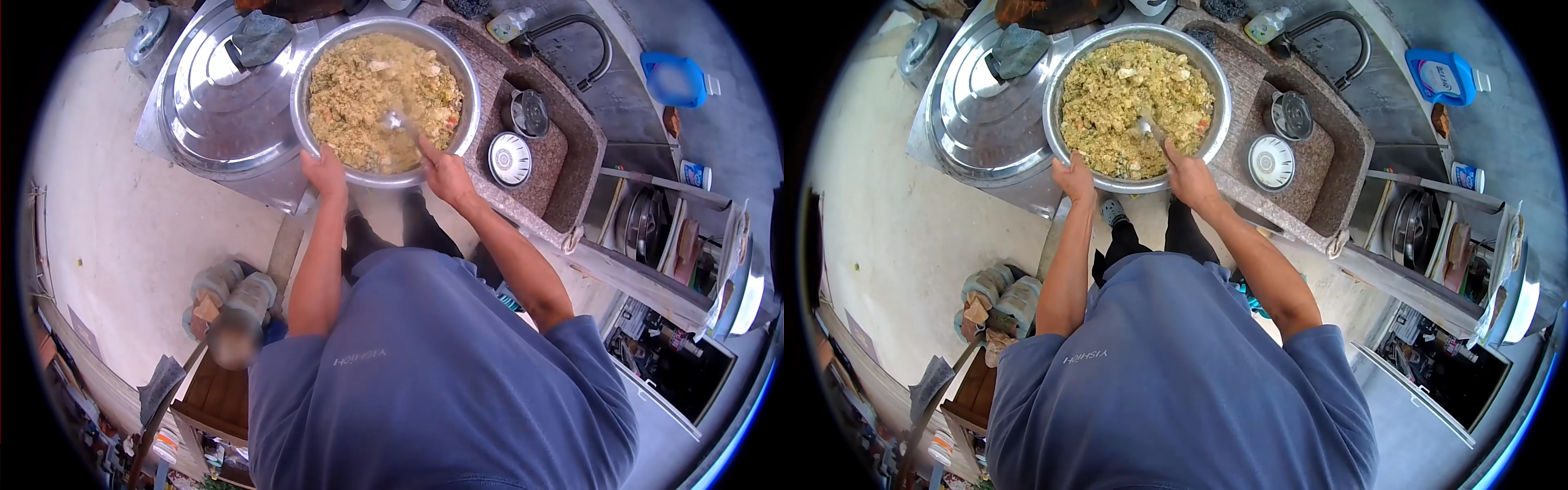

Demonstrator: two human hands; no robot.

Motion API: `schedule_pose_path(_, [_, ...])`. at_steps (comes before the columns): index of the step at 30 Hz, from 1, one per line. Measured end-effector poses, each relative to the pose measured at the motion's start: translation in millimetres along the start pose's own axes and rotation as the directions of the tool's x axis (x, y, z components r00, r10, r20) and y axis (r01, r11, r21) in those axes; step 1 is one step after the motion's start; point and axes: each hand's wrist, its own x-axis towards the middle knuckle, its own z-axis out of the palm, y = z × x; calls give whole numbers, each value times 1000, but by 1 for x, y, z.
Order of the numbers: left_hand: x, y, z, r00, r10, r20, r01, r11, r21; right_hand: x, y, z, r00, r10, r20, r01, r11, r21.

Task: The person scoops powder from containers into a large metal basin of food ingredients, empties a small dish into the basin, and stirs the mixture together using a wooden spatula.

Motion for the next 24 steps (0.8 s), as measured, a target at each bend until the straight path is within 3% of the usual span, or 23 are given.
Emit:
schedule_pose_path(6, [-2, -4, -3, 1000, -5, -9, 5, 1000, -2, -40, -8, -92, 987, 24, 158, -27, 999, 19])
schedule_pose_path(8, [-4, -4, -2, 1000, 21, -12, -21, 1000, 8, -66, -8, -122, 963, 58, 263, -43, 997, -62])
schedule_pose_path(12, [-2, -11, -1, 1000, -11, -17, 11, 1000, -17, -74, 4, -105, 915, 93, 392, -59, 994, -97])
schedule_pose_path(13, [-3, -10, -1, 1000, -5, -14, 5, 1000, -13, -65, -4, -91, 914, 99, 394, -64, 993, -103])
schedule_pose_path(15, [0, -8, 0, 1000, -2, -13, 2, 1000, -6, -46, 13, -41, 969, -48, 244, 47, 999, 7])
schedule_pose_path(18, [-4, -8, -3, 999, -50, 19, 50, 999, 16, -12, 15, 8, 994, -101, 42, 98, 992, 83])
schedule_pose_path(22, [-6, -2, -7, 994, -100, 36, 100, 995, 27, -13, 9, 3, 1000, -5, 28, 1, 991, 134])
schedule_pose_path(24, [-3, -10, -5, 996, -81, 28, 79, 993, 83, -27, 16, -36, 996, -59, 60, 50, 989, 140])
